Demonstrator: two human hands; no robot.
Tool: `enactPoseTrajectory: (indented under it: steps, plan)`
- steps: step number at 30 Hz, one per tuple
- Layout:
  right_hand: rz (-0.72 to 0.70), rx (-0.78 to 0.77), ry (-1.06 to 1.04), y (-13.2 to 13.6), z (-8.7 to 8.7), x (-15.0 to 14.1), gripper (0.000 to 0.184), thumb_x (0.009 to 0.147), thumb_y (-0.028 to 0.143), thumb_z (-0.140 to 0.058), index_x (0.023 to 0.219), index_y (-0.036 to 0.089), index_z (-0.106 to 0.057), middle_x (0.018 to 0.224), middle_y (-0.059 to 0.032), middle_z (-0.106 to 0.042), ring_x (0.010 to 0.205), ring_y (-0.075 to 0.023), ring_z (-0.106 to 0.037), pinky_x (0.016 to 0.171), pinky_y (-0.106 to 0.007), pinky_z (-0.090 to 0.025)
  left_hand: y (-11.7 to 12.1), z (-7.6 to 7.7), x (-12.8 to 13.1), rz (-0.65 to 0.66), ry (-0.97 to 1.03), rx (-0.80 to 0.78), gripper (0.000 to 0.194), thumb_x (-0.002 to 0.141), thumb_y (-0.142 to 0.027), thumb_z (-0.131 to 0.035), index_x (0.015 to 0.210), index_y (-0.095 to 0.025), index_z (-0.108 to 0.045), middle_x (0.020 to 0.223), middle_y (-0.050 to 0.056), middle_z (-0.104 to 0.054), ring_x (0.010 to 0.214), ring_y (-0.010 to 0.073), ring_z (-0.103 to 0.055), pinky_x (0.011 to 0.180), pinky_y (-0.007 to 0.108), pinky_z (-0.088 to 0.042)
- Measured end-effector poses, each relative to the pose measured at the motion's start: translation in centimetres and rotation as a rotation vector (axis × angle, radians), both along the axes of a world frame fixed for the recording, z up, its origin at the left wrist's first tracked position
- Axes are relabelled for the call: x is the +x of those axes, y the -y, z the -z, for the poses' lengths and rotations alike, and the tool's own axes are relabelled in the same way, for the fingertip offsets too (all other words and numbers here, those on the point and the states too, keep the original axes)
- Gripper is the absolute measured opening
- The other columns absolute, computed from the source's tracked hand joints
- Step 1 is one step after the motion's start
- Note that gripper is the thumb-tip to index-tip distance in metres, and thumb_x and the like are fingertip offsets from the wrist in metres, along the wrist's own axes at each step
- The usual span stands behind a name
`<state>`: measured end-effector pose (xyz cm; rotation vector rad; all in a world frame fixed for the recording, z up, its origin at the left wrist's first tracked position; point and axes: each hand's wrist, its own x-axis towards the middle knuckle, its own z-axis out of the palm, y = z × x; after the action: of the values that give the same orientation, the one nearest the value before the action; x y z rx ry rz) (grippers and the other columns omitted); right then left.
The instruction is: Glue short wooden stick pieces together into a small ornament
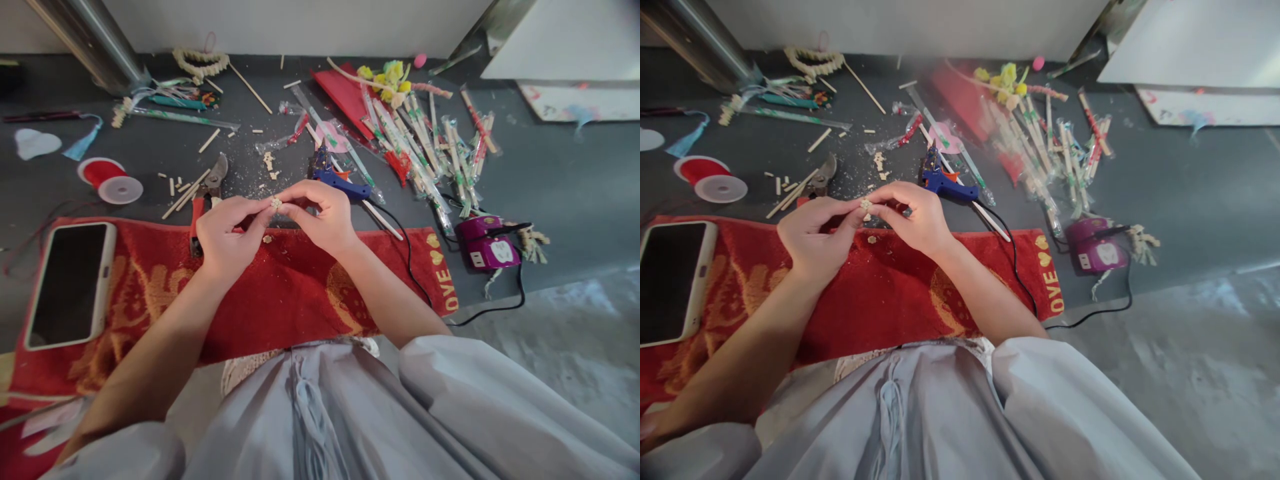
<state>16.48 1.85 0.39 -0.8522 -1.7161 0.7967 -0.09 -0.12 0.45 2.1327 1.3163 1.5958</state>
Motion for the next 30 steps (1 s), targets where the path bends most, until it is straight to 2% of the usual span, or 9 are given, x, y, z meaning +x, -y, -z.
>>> enactPoseTrajectory:
  steps: [3, 7, 15, 24, 30]
  plan:
    - [0.013, -0.036, -0.001, -0.05, 0.15, -0.11, 0.028, 0.085, 0.047, -0.063, 0.087, 0.02, -0.073, 0.088, -0.0007, -0.075, 0.079, -0.0105, -0.065, 0.068, -0.023, -0.052, 0.13, -0.18, 0.01, -0.038, 0.001, -0.048, 0.007, 0.083, -0.032, -0.068, 0.082, -0.03, -0.074, 0.066, -0.002, -0.071, 0.055, 0.012, -0.06, 0.051, 0.028, -0.045]
    - [0.045, -0.063, -0.036, -0.17, 0.35, -0.05, 0.027, 0.083, 0.046, -0.066, 0.09, 0.02, -0.073, 0.091, -0.0007, -0.075, 0.08, -0.0106, -0.067, 0.071, -0.024, -0.053, 0.39, -0.63, -0.07, -0.026, -0.007, -0.097, 0.008, 0.084, -0.032, -0.066, 0.084, -0.03, -0.074, 0.068, -0.002, -0.071, 0.056, 0.0116, -0.06, 0.052, 0.028, -0.046]
    - [0.009, 0.096, 0.03, -0.23, 0.18, 0.37, 0.023, 0.086, 0.04, -0.065, 0.09, 0.019, -0.074, 0.088, -0.0001, -0.075, 0.076, -0.008, -0.066, 0.064, -0.019, -0.05, 0.52, -0.62, 0.15, -0.045, 0.098, -0.188, 0.004, 0.079, -0.025, -0.071, 0.08, -0.022, -0.074, 0.07, -0.001, -0.072, 0.053, 0.0083, -0.059, 0.049, 0.022, -0.043]
    - [-0.02, 0.147, 0.058, -0.35, 0.03, 0.62, 0.019, 0.086, 0.035, -0.065, 0.09, 0.018, -0.072, 0.086, 0.0006, -0.074, 0.075, -0.0063, -0.065, 0.063, -0.018, -0.049, 0.33, -0.69, -0.01, 0.024, -0.009, -0.048, 0.009, 0.081, -0.023, -0.069, 0.086, -0.023, -0.076, 0.072, 0.001, -0.073, 0.059, 0.0108, -0.062, 0.056, 0.024, -0.046]
    - [-0.025, 0.162, 0.04, -0.34, -0.04, 0.52, 0.017, 0.086, 0.033, -0.066, 0.085, 0.017, -0.071, 0.08, 0.0022, -0.073, 0.071, -0.0057, -0.063, 0.062, -0.018, -0.047, 0.13, -0.36, 0.03, 0.042, -0.006, 0.04, 0.01, 0.079, -0.018, -0.071, 0.086, -0.023, -0.077, 0.072, 0.001, -0.075, 0.06, 0.0113, -0.065, 0.056, 0.024, -0.048]
